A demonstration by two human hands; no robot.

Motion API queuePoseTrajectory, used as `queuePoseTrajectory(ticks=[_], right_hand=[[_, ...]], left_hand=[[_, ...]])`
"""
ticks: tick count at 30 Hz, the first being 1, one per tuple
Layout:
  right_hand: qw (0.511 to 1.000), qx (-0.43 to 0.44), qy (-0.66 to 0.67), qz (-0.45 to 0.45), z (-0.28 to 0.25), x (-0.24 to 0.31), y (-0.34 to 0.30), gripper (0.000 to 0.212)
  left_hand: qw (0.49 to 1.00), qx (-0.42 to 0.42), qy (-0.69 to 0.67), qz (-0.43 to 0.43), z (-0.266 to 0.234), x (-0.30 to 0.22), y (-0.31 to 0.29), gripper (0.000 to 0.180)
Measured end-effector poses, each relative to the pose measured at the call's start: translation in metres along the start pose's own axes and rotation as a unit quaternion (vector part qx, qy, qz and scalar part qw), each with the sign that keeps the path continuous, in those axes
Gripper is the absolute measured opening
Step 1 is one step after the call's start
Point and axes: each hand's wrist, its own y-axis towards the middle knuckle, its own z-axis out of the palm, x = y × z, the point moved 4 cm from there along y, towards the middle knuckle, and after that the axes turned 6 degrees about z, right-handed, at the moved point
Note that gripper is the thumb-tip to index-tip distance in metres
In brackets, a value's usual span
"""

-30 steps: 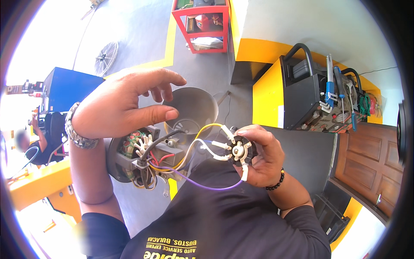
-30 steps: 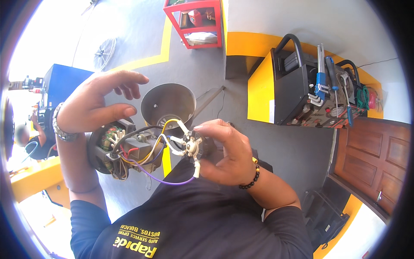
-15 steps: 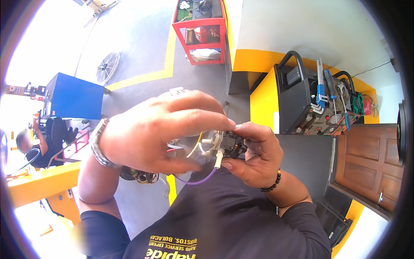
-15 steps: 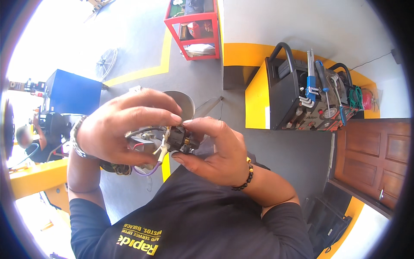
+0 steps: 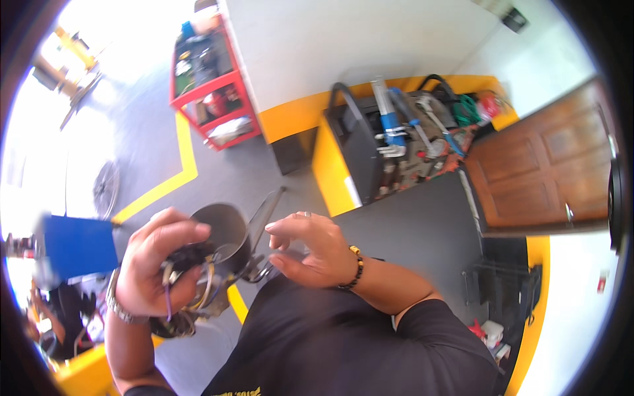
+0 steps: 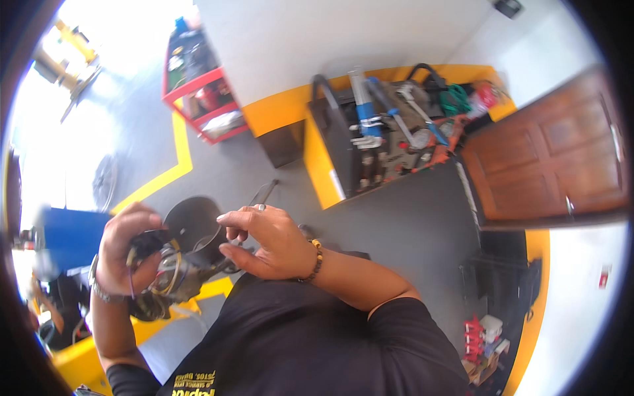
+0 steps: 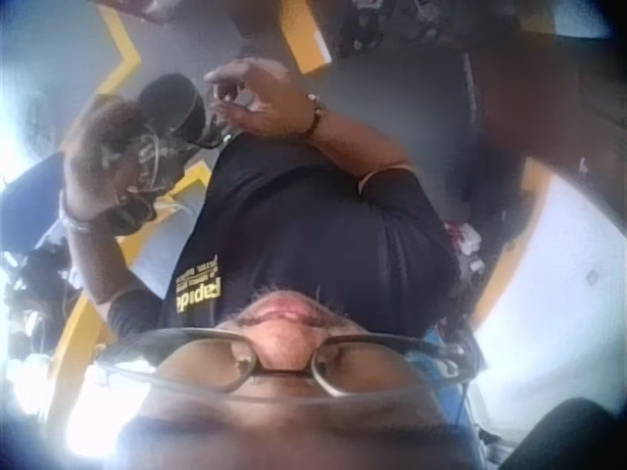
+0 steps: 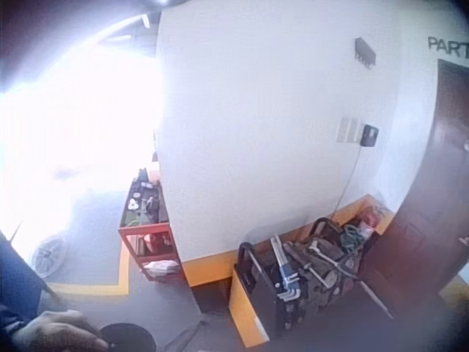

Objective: The person disassembles a cylindrical electrical component, manipulates internal wires and a small switch-like part, and uses a screwdriver to adjust internal elements. The person then reassembles the component by fitting the outer casing back onto the internal assembly.

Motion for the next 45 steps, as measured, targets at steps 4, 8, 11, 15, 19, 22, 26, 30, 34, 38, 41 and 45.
queuePoseTrajectory(ticks=[4,8,11,15,19,22,26,30,34,38,41,45], right_hand=[[0.952,-0.16,-0.261,0.025,-0.064,-0.028,-0.023,0.021],[0.822,-0.313,-0.451,0.152,-0.162,-0.071,-0.042,0.015],[0.656,-0.252,-0.662,0.262,-0.227,-0.095,-0.054,0.031],[0.668,-0.171,-0.589,0.421,-0.285,-0.142,-0.083,0.038],[0.726,-0.165,-0.555,0.37,-0.294,-0.148,-0.098,0.029],[0.786,-0.234,-0.45,0.354,-0.298,-0.15,-0.102,0.032],[0.817,-0.257,-0.407,0.319,-0.304,-0.138,-0.098,0.033],[0.85,-0.296,-0.366,0.237,-0.296,-0.075,-0.079,0.033],[0.872,-0.365,-0.321,0.059,-0.311,-0.002,-0.08,0.038],[0.921,-0.369,0.026,-0.12,-0.304,0.042,-0.051,0.034],[0.922,-0.224,0.312,-0.051,-0.253,0.028,-0.027,0.036],[0.874,-0.172,0.422,0.168,-0.137,-0.038,-0.04,0.043]], left_hand=[[0.993,-0.045,0.071,-0.088,-0.006,0.0,-0.002,0.037],[0.949,-0.18,-0.077,-0.247,-0.011,0.014,-0.015,0.043],[0.943,-0.119,-0.189,-0.247,-0.015,0.032,-0.014,0.054],[0.944,0.018,-0.26,-0.201,-0.023,0.047,-0.023,0.065],[0.941,0.038,-0.285,-0.178,-0.019,0.038,-0.019,0.067],[0.939,0.028,-0.313,-0.139,-0.017,0.033,-0.021,0.069],[0.96,0.053,-0.263,-0.074,-0.017,0.031,-0.016,0.068],[0.955,0.066,-0.247,-0.153,-0.015,0.03,-0.013,0.07],[0.965,0.059,-0.2,-0.159,-0.015,0.026,-0.013,0.068],[0.974,0.054,-0.152,-0.158,-0.015,0.025,-0.013,0.066],[0.986,0.043,-0.069,-0.144,-0.016,0.024,-0.012,0.064],[0.994,0.047,0.048,-0.082,-0.012,0.007,-0.006,0.062]])
